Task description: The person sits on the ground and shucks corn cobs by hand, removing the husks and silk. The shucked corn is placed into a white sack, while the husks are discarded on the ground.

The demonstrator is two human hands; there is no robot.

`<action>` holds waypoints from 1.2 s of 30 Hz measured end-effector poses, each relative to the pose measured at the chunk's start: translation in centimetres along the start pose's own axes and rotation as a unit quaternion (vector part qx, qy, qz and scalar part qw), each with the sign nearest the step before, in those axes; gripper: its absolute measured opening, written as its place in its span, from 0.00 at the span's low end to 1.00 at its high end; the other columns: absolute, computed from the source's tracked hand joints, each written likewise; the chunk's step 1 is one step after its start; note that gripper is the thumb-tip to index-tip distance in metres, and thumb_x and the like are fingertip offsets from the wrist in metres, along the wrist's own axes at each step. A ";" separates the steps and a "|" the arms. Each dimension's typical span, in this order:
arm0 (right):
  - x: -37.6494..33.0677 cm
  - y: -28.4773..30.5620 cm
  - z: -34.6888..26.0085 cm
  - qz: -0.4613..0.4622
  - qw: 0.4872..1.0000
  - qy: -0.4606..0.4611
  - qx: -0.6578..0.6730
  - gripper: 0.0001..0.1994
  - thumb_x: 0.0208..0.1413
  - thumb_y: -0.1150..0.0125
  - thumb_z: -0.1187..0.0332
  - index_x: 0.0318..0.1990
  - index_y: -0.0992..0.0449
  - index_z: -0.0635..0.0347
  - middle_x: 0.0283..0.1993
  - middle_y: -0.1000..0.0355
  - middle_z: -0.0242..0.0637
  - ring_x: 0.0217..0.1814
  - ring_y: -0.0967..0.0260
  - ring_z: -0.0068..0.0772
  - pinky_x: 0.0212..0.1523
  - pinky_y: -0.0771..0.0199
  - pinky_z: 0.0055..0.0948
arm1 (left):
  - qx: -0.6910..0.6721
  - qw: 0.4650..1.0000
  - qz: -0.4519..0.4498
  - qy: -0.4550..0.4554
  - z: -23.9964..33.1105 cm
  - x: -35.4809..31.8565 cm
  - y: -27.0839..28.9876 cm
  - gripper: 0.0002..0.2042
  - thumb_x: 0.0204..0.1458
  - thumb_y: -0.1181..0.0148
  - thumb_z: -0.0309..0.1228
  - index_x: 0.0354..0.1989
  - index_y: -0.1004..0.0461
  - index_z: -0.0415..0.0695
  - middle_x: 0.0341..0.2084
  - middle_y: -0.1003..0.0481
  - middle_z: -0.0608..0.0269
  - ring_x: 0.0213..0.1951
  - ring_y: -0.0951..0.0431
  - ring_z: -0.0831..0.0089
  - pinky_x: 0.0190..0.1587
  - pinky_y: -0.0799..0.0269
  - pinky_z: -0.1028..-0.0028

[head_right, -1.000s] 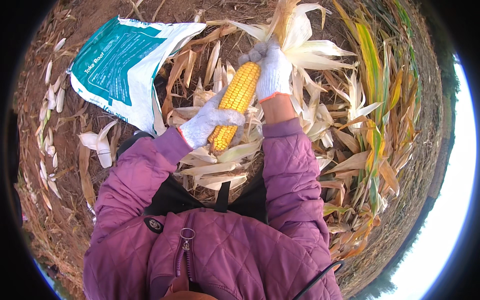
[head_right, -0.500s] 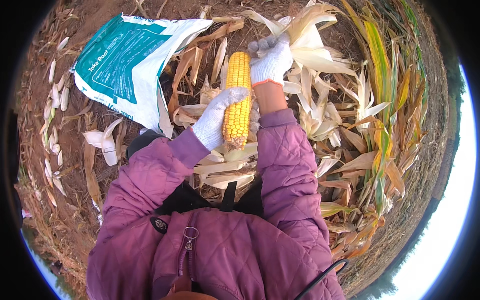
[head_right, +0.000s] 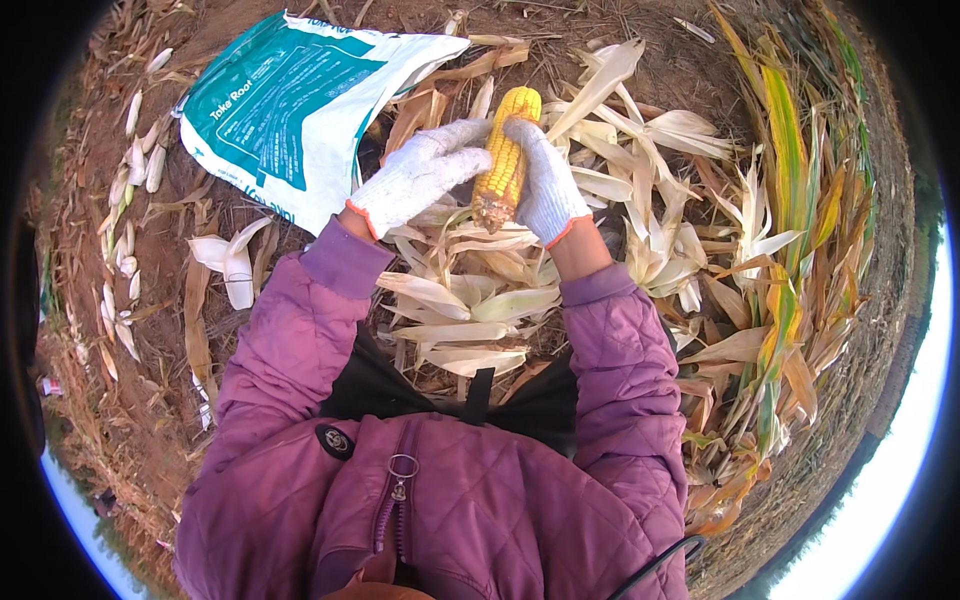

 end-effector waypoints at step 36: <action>8.1 -5.0 13.4 -0.020 0.998 -0.020 0.052 0.27 0.63 0.56 0.50 0.58 0.38 0.65 0.54 0.34 0.52 0.53 0.32 0.48 0.51 0.25 0.41 | 0.546 0.771 0.314 0.099 -7.0 -6.4 24.7 0.12 0.52 0.49 0.36 0.43 0.25 0.51 0.40 0.25 0.58 0.41 0.24 0.57 0.43 0.27 0.61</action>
Point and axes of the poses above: each hand's wrist, its own x-axis towards the middle knuckle, its own y-axis out of the back of the hand, z = x × y, the point moved 10 cm from there along x, towards the middle knuckle
